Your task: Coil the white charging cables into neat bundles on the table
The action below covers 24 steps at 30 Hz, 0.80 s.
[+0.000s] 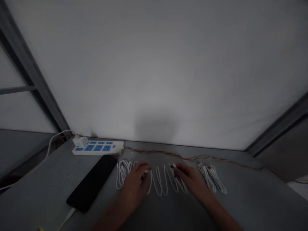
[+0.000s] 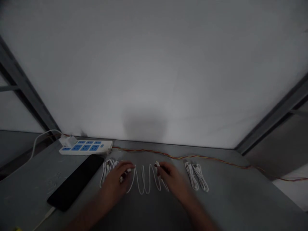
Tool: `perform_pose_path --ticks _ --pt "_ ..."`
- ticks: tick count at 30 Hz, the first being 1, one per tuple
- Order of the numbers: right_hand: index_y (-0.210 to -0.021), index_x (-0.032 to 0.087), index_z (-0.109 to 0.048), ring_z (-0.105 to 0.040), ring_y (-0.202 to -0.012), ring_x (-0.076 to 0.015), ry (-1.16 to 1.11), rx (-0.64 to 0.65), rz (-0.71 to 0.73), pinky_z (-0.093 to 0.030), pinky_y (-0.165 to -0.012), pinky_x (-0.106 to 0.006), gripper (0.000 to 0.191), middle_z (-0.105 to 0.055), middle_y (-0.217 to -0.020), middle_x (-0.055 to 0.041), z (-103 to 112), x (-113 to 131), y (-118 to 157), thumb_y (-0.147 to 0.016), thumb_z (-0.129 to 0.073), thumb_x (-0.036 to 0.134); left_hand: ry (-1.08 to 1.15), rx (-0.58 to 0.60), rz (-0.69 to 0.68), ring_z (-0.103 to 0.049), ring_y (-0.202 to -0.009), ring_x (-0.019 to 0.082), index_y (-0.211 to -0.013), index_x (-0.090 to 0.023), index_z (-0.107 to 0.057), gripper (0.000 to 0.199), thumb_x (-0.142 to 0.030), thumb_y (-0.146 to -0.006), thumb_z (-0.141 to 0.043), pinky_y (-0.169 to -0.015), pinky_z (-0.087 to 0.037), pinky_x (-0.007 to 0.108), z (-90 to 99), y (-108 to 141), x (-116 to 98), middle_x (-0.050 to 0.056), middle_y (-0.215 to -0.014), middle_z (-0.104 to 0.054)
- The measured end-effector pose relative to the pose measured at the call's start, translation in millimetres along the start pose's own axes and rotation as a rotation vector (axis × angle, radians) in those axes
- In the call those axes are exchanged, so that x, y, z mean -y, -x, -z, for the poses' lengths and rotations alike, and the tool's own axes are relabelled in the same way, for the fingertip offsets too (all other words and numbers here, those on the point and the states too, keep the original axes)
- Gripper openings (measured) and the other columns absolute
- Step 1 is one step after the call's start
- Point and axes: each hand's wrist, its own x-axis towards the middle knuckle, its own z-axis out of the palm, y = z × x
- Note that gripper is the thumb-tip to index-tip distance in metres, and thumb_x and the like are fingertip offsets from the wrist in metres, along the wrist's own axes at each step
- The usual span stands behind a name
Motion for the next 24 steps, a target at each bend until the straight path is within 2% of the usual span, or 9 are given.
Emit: perform_pose_path --ticks 2,5,9,11,14,16,18,20,24 --pt "-0.085 0.016 -0.065 -0.051 -0.059 -0.0142 -0.076 -0.016 0.008 -0.039 -0.054 -0.023 0.038 -0.061 -0.066 -0.0014 1 4 1 -0.082 -0.060 0.054 0.126 -0.113 0.076 -0.068 -0.087 0.017 -0.113 -0.023 -0.064 0.031 -0.019 -0.084 -0.053 -0.080 -0.054 0.033 -0.2 -2 5 0.010 -0.131 -0.059" --pt "-0.090 0.015 -0.065 -0.048 -0.053 -0.0116 -0.190 -0.028 0.007 -0.038 -0.050 -0.023 0.040 -0.065 -0.068 -0.0026 2 10 5 -0.081 -0.063 0.054 0.371 -0.137 0.256 -0.069 -0.091 0.021 -0.126 -0.021 -0.057 0.047 -0.027 -0.080 -0.063 -0.083 -0.054 0.035 1.8 -7 10 0.011 -0.118 -0.068" --pt "-0.094 0.015 -0.064 -0.044 -0.042 -0.0079 -0.290 -0.053 0.039 -0.035 -0.043 -0.021 0.042 -0.064 -0.067 -0.0009 5 14 9 -0.079 -0.068 0.055 0.549 -0.118 0.392 -0.069 -0.096 0.024 -0.109 -0.015 -0.068 0.046 -0.036 -0.069 -0.073 -0.087 -0.052 0.035 7.1 -16 15 0.011 -0.103 -0.075" --pt "-0.093 0.015 -0.064 -0.045 -0.039 -0.0074 -0.310 -0.050 0.056 -0.034 -0.040 -0.020 0.044 -0.063 -0.064 -0.0001 8 14 9 -0.078 -0.069 0.056 0.578 -0.120 0.424 -0.069 -0.091 0.024 -0.100 -0.014 -0.072 0.045 -0.041 -0.064 -0.077 -0.082 -0.052 0.033 9.7 -19 15 0.011 -0.099 -0.076" --pt "-0.091 0.014 -0.065 -0.046 -0.037 -0.0075 -0.302 -0.037 0.059 -0.034 -0.039 -0.020 0.044 -0.061 -0.060 0.0004 12 14 9 -0.080 -0.068 0.057 0.641 -0.060 0.505 -0.067 -0.070 0.018 -0.099 -0.013 -0.073 0.053 -0.050 -0.061 -0.079 -0.058 -0.048 0.026 12.0 -21 12 0.009 -0.085 -0.076" --pt "-0.091 0.014 -0.065 -0.047 -0.038 -0.0073 -0.290 -0.019 0.058 -0.034 -0.040 -0.019 0.043 -0.061 -0.060 0.0004 13 14 10 -0.082 -0.066 0.056 0.724 -0.006 0.574 -0.063 -0.062 0.014 -0.101 -0.014 -0.072 0.056 -0.053 -0.061 -0.079 -0.049 -0.042 0.022 12.7 -20 11 0.008 -0.083 -0.076" --pt "-0.091 0.014 -0.066 -0.047 -0.038 -0.0068 -0.280 0.001 0.060 -0.034 -0.041 -0.019 0.042 -0.060 -0.061 0.0006 13 15 11 -0.084 -0.065 0.055 0.834 0.016 0.632 -0.063 -0.066 0.013 -0.098 -0.016 -0.074 0.053 -0.053 -0.060 -0.080 -0.054 -0.044 0.021 13.4 -19 10 0.008 -0.088 -0.076" --pt "-0.091 0.014 -0.067 -0.048 -0.039 -0.0067 -0.270 0.021 0.058 -0.035 -0.042 -0.019 0.042 -0.060 -0.061 0.0005 13 15 11 -0.085 -0.064 0.055 0.912 0.044 0.667 -0.065 -0.075 0.014 -0.093 -0.017 -0.076 0.050 -0.050 -0.057 -0.083 -0.066 -0.048 0.023 14.5 -18 9 0.008 -0.092 -0.076" --pt "-0.091 0.013 -0.069 -0.049 -0.041 -0.0074 -0.255 0.081 0.039 -0.038 -0.044 -0.020 0.043 -0.062 -0.064 -0.0004 14 14 11 -0.083 -0.066 0.056 0.820 0.199 0.587 -0.068 -0.086 0.018 -0.099 -0.020 -0.075 0.047 -0.045 -0.060 -0.083 -0.074 -0.047 0.025 16.7 -17 9 0.007 -0.101 -0.076"
